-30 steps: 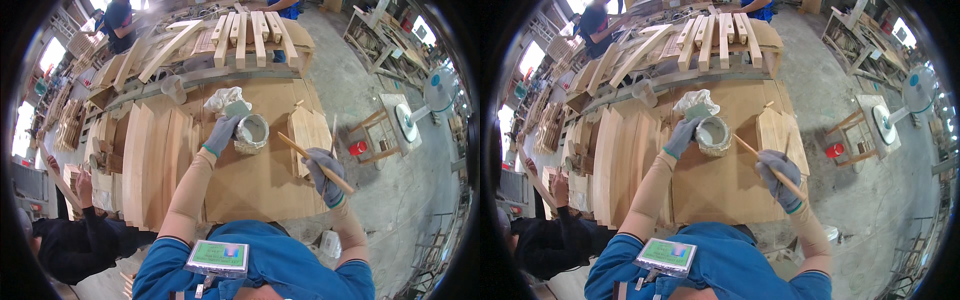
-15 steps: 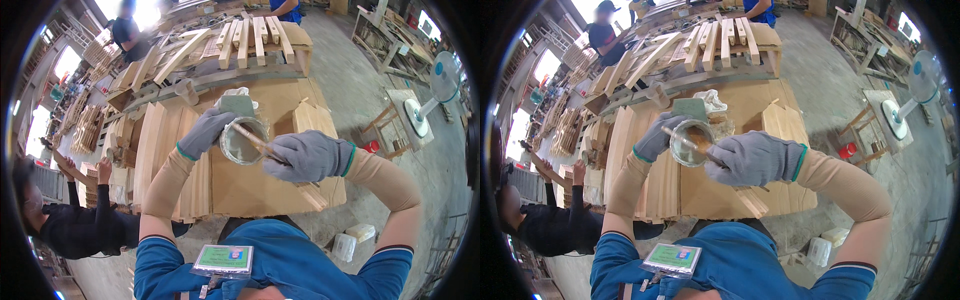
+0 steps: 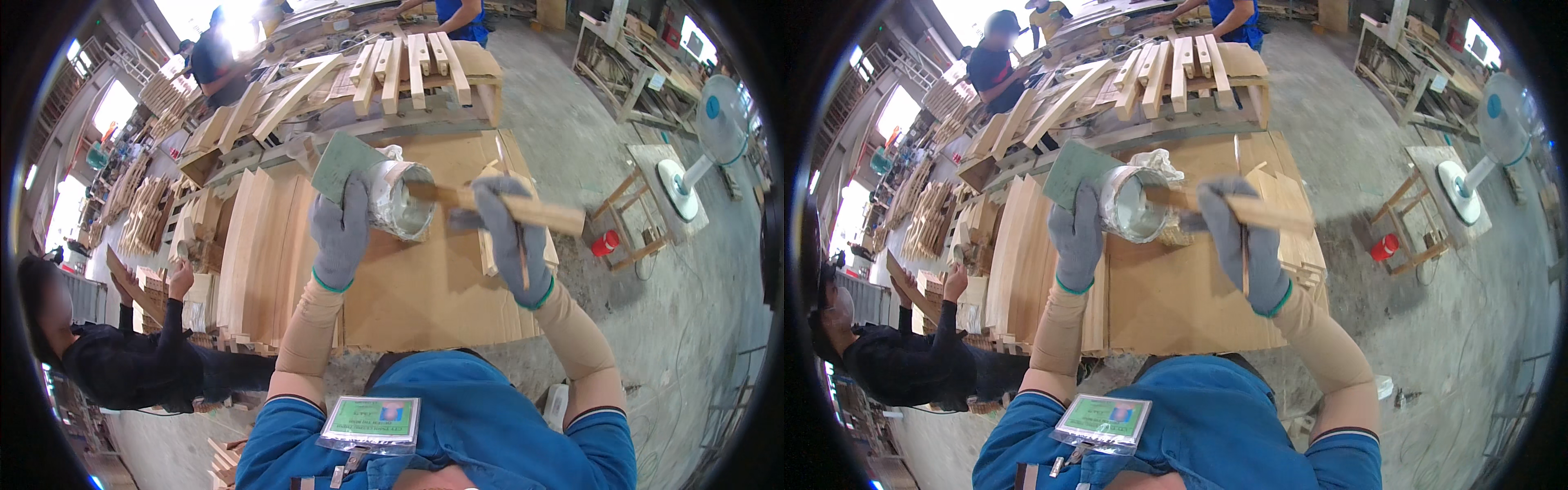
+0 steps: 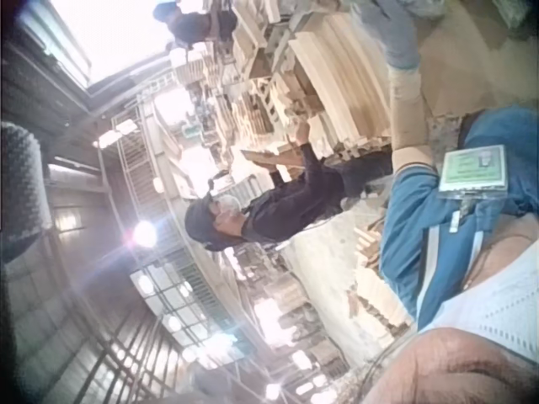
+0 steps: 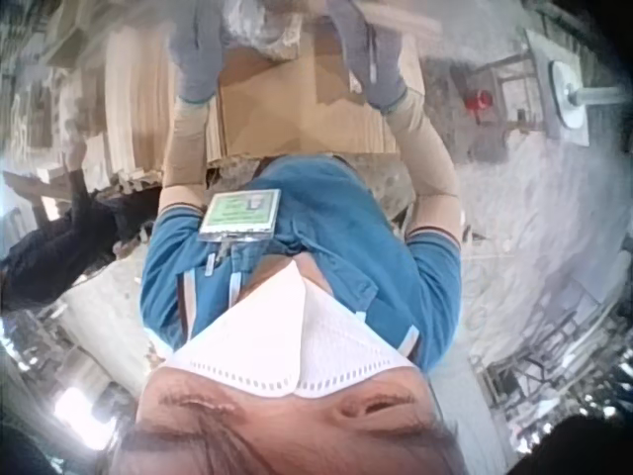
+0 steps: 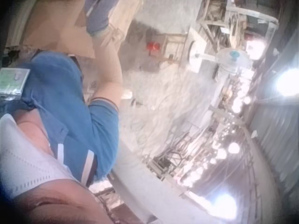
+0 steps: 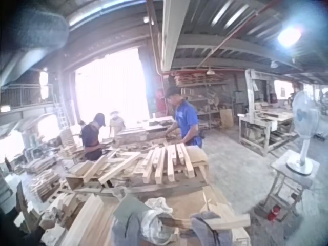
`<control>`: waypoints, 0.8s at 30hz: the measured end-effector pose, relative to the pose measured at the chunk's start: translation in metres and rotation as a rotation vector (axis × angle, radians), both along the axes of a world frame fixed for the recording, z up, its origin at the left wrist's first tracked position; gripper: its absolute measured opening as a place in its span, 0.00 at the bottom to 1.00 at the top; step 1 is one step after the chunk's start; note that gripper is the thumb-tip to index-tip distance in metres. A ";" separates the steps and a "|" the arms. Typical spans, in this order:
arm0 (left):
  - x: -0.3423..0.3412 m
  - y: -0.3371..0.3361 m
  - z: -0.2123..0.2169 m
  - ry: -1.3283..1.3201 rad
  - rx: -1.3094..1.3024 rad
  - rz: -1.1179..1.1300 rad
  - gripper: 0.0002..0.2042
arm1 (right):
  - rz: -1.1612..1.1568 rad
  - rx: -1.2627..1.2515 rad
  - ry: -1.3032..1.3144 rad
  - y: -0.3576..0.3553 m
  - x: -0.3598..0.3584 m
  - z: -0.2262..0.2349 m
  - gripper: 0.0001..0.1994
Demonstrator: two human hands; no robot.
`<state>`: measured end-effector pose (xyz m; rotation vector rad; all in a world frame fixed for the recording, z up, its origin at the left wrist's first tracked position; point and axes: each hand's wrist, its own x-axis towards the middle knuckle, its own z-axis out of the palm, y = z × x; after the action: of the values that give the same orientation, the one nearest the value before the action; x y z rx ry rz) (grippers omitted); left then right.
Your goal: The person applies glue to the holes of wooden pieces using a brush, then places them on a stack. The person repeats this process for several pieces in a workshop setting.
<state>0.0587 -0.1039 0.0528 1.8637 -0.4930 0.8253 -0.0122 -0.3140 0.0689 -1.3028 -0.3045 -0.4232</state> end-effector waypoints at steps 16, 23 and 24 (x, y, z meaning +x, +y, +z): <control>0.040 0.007 0.035 0.787 0.259 -0.803 0.11 | 0.199 -1.436 -0.888 0.011 -0.031 0.071 0.09; 0.017 -0.005 0.076 0.864 0.300 -0.772 0.12 | 0.497 -1.246 -0.755 -0.027 -0.031 0.072 0.11; 0.013 -0.008 0.075 0.811 0.261 -0.734 0.12 | 0.523 -1.175 -0.552 -0.036 -0.030 0.075 0.12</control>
<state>0.0720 -0.1116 0.1279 1.8518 -0.6956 -0.4943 -0.0425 -0.3500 0.1435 -2.1225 -1.4824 -0.1117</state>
